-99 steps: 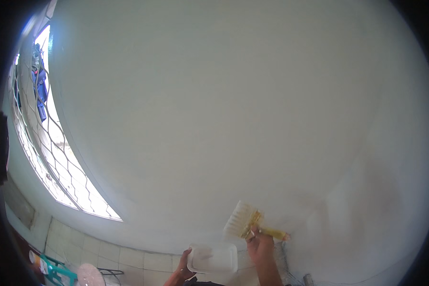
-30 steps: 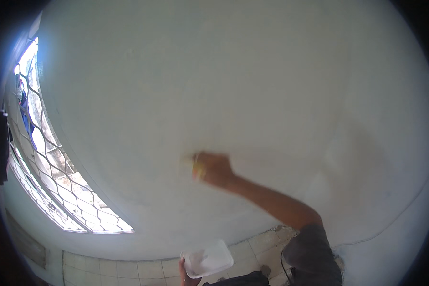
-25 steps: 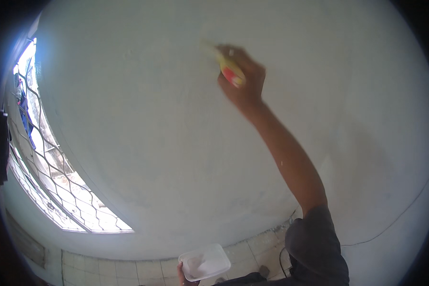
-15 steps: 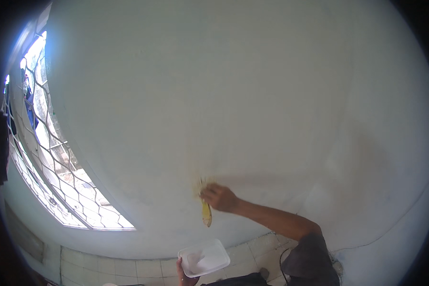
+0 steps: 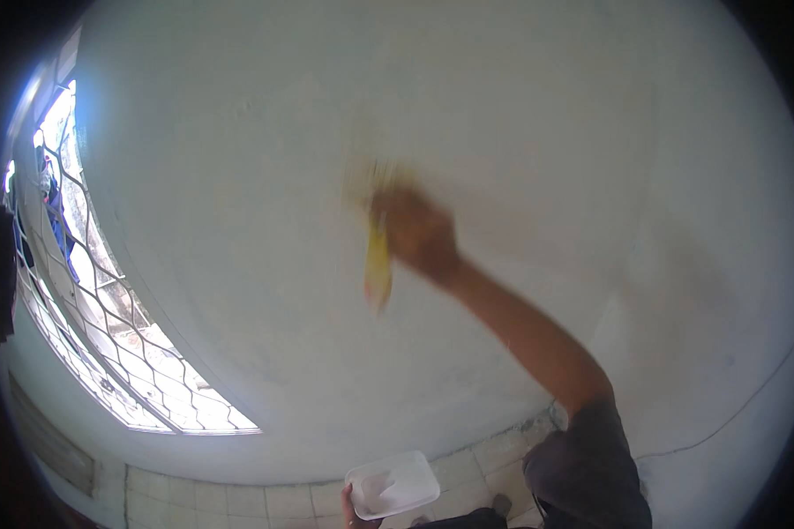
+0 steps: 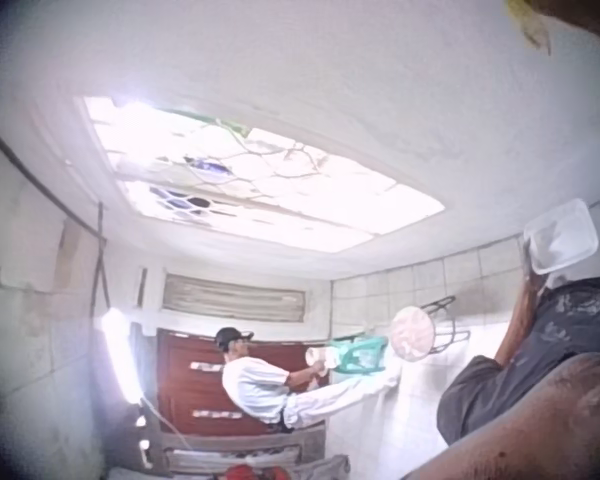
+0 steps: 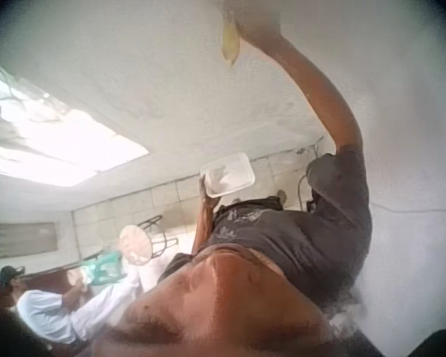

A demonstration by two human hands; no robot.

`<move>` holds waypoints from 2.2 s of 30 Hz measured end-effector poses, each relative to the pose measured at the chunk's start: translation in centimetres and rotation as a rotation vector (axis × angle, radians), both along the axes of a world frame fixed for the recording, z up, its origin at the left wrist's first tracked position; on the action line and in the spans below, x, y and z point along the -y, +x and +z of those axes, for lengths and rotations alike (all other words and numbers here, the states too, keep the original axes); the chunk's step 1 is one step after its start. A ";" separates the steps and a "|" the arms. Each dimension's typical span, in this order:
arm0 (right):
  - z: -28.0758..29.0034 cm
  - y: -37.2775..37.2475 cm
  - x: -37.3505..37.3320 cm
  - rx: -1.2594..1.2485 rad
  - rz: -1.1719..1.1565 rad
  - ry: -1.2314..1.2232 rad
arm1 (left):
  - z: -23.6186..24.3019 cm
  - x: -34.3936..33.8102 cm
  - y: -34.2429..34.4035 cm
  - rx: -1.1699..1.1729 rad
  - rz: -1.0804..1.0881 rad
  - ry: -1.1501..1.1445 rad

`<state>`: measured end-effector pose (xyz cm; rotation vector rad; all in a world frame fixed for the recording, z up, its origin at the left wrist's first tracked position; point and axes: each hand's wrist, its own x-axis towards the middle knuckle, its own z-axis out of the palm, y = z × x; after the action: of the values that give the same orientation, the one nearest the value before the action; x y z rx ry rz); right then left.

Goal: The person paints a white interior wall using a brush, dipping the brush into a plastic container of white paint and applying it to the surface in several areas.

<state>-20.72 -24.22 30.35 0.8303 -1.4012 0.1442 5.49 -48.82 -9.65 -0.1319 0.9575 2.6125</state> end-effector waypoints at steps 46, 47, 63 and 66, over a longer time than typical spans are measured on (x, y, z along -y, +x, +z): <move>-27.3 4.0 -5.7 0.966 -0.038 0.107 | 1.7 -0.1 -2.6 0.108 0.014 -0.030; -25.9 2.9 -7.1 0.975 -0.027 0.046 | 2.1 -0.3 -2.6 0.093 0.012 -0.050; -35.5 5.3 -6.4 0.972 -0.064 0.031 | 1.1 0.0 -2.1 0.089 0.054 0.045; -36.4 7.7 -4.5 1.166 -0.094 -0.095 | 0.9 0.5 -1.1 0.108 0.135 -0.031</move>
<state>-13.02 -19.69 -6.04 0.5862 -2.4852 0.6964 4.39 -49.33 -8.75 -0.3535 0.9827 2.6807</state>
